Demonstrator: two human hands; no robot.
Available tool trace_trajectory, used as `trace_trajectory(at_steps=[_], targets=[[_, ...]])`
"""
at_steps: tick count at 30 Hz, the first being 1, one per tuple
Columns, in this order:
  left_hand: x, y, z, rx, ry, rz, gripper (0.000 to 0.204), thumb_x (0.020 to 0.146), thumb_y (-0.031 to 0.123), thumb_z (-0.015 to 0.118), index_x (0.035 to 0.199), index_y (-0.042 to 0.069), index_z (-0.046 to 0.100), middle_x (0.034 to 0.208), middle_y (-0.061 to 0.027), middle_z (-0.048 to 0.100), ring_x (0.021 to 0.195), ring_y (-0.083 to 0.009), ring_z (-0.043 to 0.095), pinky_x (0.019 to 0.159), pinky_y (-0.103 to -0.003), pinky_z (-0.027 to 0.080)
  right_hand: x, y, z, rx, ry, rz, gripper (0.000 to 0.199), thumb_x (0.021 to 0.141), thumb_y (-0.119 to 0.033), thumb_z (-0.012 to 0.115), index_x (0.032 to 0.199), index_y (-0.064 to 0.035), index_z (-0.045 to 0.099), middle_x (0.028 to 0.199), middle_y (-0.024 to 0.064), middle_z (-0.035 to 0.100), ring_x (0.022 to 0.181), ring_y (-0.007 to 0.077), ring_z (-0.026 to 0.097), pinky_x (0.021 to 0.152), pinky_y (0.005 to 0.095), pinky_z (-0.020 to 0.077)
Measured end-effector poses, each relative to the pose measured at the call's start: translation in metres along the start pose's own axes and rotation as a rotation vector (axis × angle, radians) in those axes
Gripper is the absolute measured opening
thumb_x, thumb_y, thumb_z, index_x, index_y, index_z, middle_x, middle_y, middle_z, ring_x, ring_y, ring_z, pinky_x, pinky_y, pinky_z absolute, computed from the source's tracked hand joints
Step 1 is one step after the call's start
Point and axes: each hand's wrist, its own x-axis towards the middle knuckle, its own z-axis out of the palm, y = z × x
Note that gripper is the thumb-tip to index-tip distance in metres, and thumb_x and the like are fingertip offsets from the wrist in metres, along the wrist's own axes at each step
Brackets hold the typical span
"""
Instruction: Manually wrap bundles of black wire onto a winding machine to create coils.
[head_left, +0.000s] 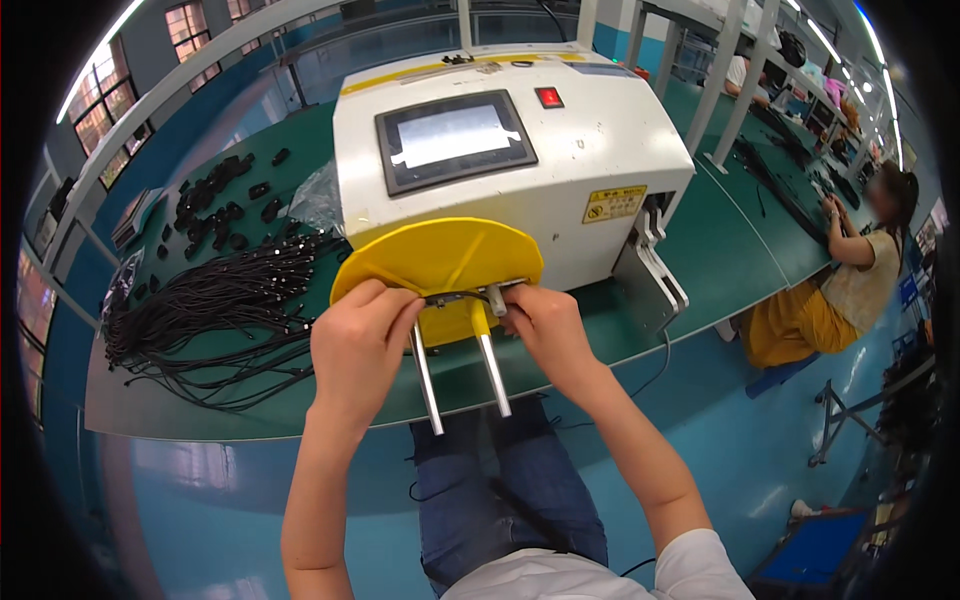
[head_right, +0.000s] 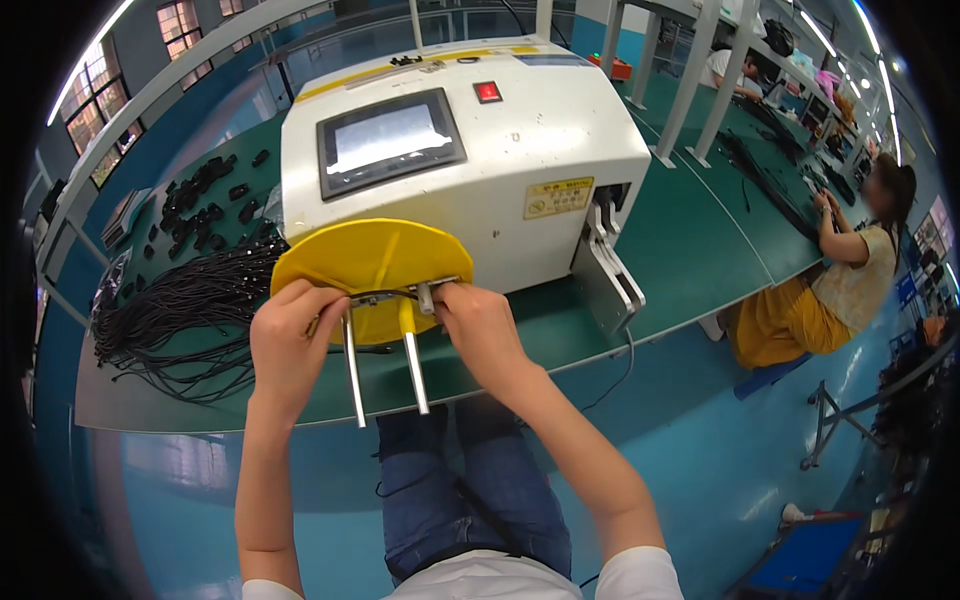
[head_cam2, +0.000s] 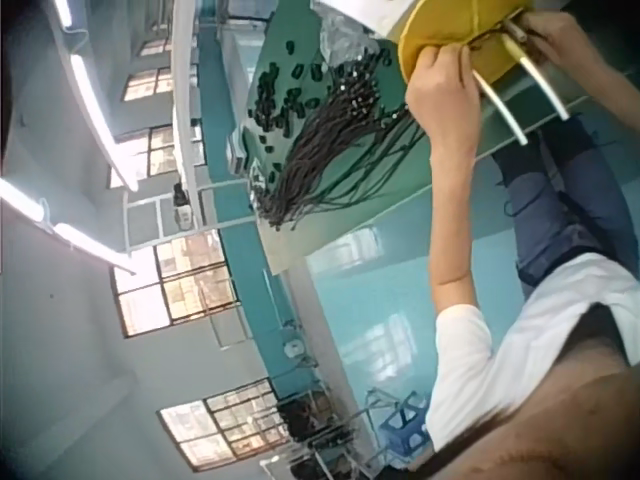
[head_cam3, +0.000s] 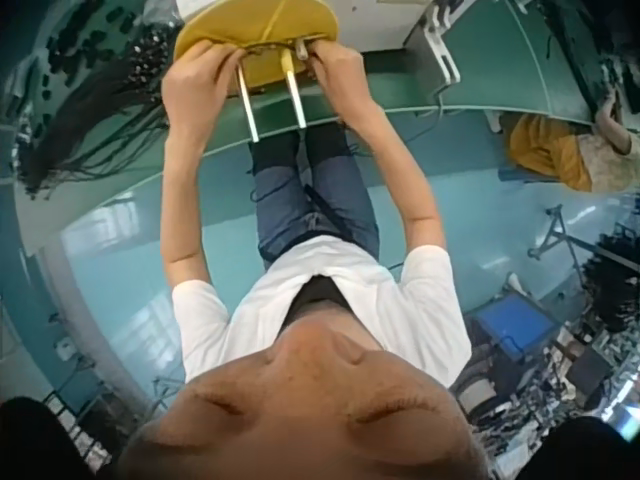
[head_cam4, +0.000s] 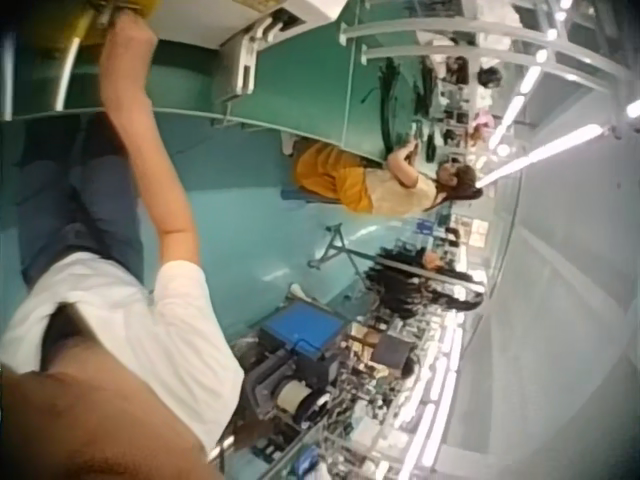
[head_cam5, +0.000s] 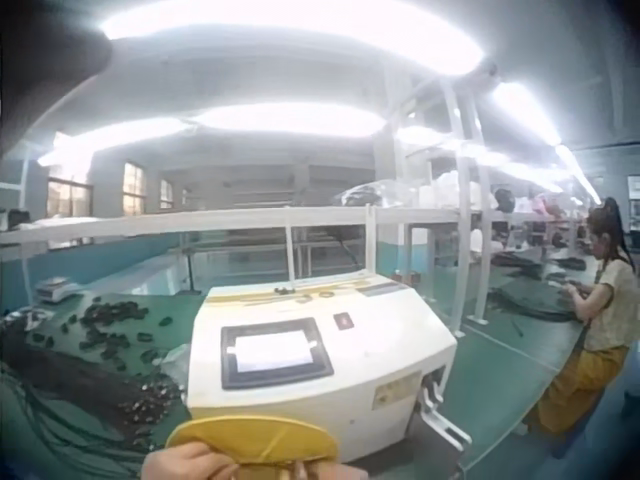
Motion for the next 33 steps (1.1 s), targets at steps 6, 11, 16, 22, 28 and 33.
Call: trace_trajectory(at_steps=[6, 11, 16, 22, 28, 33], targets=[[0.001, -0.001, 0.0, -0.041, 0.027, -0.026, 0.006, 0.076, 0.007, 0.067, 0.078, 0.002, 0.064, 0.069, -0.009, 0.056, 0.061, -0.0264, 0.056, 0.054, -0.033, 0.043, 0.003, -0.001, -0.004, -0.027, -0.045, -0.067, 0.007, 0.075, 0.002, 0.06, 0.082, 0.0018, 0.06, 0.069, 0.0128, 0.06, 0.063, 0.0249, 0.062, 0.057, 0.0325, 0.0479], [0.001, -0.002, 0.0, -0.063, 0.051, -0.03, 0.007, 0.076, 0.007, 0.067, 0.079, 0.001, 0.064, 0.07, -0.0091, 0.057, 0.061, -0.0265, 0.055, 0.055, -0.033, 0.043, 0.004, 0.001, -0.001, -0.001, -0.045, -0.045, 0.006, 0.075, 0.002, 0.06, 0.081, 0.0022, 0.06, 0.07, 0.0129, 0.061, 0.062, 0.0248, 0.063, 0.056, 0.0325, 0.0481], [-0.008, -0.012, -0.012, -0.061, 0.015, -0.027, 0.007, 0.076, 0.005, 0.067, 0.081, 0.001, 0.065, 0.067, -0.0087, 0.055, 0.058, -0.0229, 0.054, 0.052, -0.031, 0.04, 0.004, 0.0, 0.002, 0.008, -0.016, -0.058, 0.006, 0.075, 0.002, 0.06, 0.081, 0.0021, 0.06, 0.07, 0.0132, 0.061, 0.062, 0.0248, 0.063, 0.056, 0.0326, 0.0484], [-0.057, -0.04, -0.041, -0.239, -0.001, -0.235, 0.009, 0.076, -0.004, 0.063, 0.084, -0.003, 0.065, 0.064, -0.006, 0.051, 0.058, -0.0133, 0.049, 0.052, -0.024, 0.035, 0.006, -0.001, 0.0, 0.01, 0.023, -0.113, 0.007, 0.074, 0.002, 0.06, 0.081, 0.002, 0.06, 0.071, 0.0129, 0.062, 0.063, 0.0239, 0.064, 0.057, 0.0314, 0.0495], [-0.091, -0.062, -0.031, -0.289, -0.02, -0.268, 0.011, 0.075, -0.003, 0.065, 0.085, -0.001, 0.068, 0.062, -0.0056, 0.052, 0.056, -0.0138, 0.048, 0.05, -0.026, 0.034, 0.002, 0.001, -0.003, -0.005, -0.021, -0.066, 0.01, 0.076, 0.002, 0.06, 0.085, 0.0018, 0.062, 0.072, 0.0125, 0.063, 0.063, 0.0224, 0.064, 0.058, 0.0297, 0.0503], [-0.102, -0.075, -0.029, -0.3, -0.022, -0.332, 0.012, 0.075, -0.002, 0.065, 0.087, 0.0, 0.068, 0.062, -0.005, 0.051, 0.055, -0.0132, 0.047, 0.049, -0.026, 0.033, 0.0, 0.0, -0.011, 0.078, -0.04, -0.053, 0.011, 0.08, 0.001, 0.059, 0.091, 0.0028, 0.063, 0.073, 0.0114, 0.064, 0.061, 0.0183, 0.064, 0.057, 0.0276, 0.0505]])
